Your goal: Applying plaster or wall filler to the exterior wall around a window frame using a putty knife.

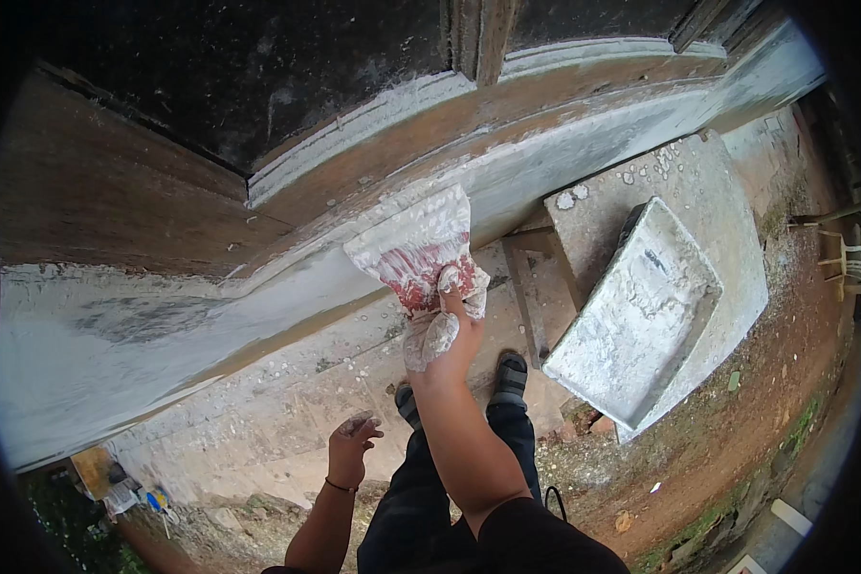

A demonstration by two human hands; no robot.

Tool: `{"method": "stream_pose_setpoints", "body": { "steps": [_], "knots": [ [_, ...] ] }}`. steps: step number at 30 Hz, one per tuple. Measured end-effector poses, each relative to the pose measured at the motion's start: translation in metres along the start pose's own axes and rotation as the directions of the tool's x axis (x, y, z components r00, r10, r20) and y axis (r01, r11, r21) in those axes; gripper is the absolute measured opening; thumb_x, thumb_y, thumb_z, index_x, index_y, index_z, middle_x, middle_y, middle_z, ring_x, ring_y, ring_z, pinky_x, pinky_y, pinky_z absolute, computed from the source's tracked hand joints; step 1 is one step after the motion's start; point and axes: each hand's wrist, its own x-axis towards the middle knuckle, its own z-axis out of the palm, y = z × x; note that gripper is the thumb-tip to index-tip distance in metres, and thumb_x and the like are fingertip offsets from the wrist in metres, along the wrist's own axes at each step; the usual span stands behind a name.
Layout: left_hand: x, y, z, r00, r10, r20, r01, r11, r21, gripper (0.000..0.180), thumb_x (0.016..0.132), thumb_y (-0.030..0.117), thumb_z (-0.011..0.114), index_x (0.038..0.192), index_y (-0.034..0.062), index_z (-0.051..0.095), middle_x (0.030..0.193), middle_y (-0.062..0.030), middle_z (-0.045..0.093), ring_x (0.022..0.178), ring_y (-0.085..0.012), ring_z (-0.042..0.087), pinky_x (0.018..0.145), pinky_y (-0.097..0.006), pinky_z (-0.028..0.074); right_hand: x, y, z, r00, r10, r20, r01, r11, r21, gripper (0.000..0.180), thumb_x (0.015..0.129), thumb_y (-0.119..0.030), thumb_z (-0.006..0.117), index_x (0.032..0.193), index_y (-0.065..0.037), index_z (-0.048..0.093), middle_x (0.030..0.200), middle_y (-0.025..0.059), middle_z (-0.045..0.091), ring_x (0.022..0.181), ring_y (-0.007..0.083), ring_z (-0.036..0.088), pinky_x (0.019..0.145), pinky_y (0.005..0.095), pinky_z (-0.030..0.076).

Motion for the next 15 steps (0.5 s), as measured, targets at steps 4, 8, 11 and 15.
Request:
{"method": "stream_pose_setpoints", "body": {
  "steps": [4, 8, 11, 15],
  "knots": [
    [-0.002, 0.003, 0.003, 1.000, -0.006, -0.002, 0.006, 1.000, 0.011, 0.029, 0.080, 0.015, 0.060, 0.102, -0.0023, 0.053, 0.089, -0.0085, 0.062, 0.073, -0.0134, 0.060, 0.058, -0.021, 0.040, -0.006, -0.005, 0.005, 0.999, 0.023, 0.035, -0.026, 0.996, 0.085, 0.023, 0.082, 0.003, 0.049, 0.104, 0.009, 0.049, 0.101, 0.0165, 0.055, 0.089, 0.0236, 0.058, 0.075, 0.0358, 0.052],
    [-0.002, 0.007, 0.008, 1.000, 0.003, 0.011, -0.003, 0.999, 0.040, 0.029, 0.080, 0.015, 0.060, 0.101, -0.0021, 0.053, 0.088, -0.0078, 0.062, 0.073, -0.0132, 0.060, 0.059, -0.021, 0.040, 0.001, 0.002, 0.012, 1.000, 0.003, -0.008, -0.003, 0.999, 0.046, 0.024, 0.081, 0.002, 0.050, 0.104, 0.008, 0.049, 0.100, 0.0156, 0.055, 0.088, 0.0227, 0.058, 0.076, 0.0337, 0.050],
    [-0.001, 0.005, 0.007, 1.000, 0.002, -0.007, -0.002, 0.999, 0.035, 0.027, 0.080, 0.015, 0.060, 0.100, -0.0014, 0.054, 0.087, -0.0069, 0.062, 0.072, -0.0130, 0.060, 0.059, -0.021, 0.040, 0.002, 0.002, 0.013, 0.998, -0.018, -0.059, 0.016, 0.999, -0.032, 0.024, 0.081, 0.002, 0.051, 0.104, 0.006, 0.048, 0.100, 0.0153, 0.055, 0.087, 0.0232, 0.058, 0.075, 0.0340, 0.050],
    [-0.003, 0.001, 0.005, 1.000, -0.014, -0.003, 0.015, 1.000, 0.020, 0.026, 0.079, 0.015, 0.060, 0.099, -0.0004, 0.055, 0.086, -0.0063, 0.062, 0.072, -0.0127, 0.060, 0.059, -0.021, 0.040, -0.006, -0.004, 0.005, 0.999, -0.012, -0.041, 0.013, 1.000, 0.016, 0.022, 0.082, 0.002, 0.049, 0.103, 0.008, 0.049, 0.101, 0.0161, 0.055, 0.088, 0.0240, 0.059, 0.074, 0.0349, 0.051]
  ]
}}
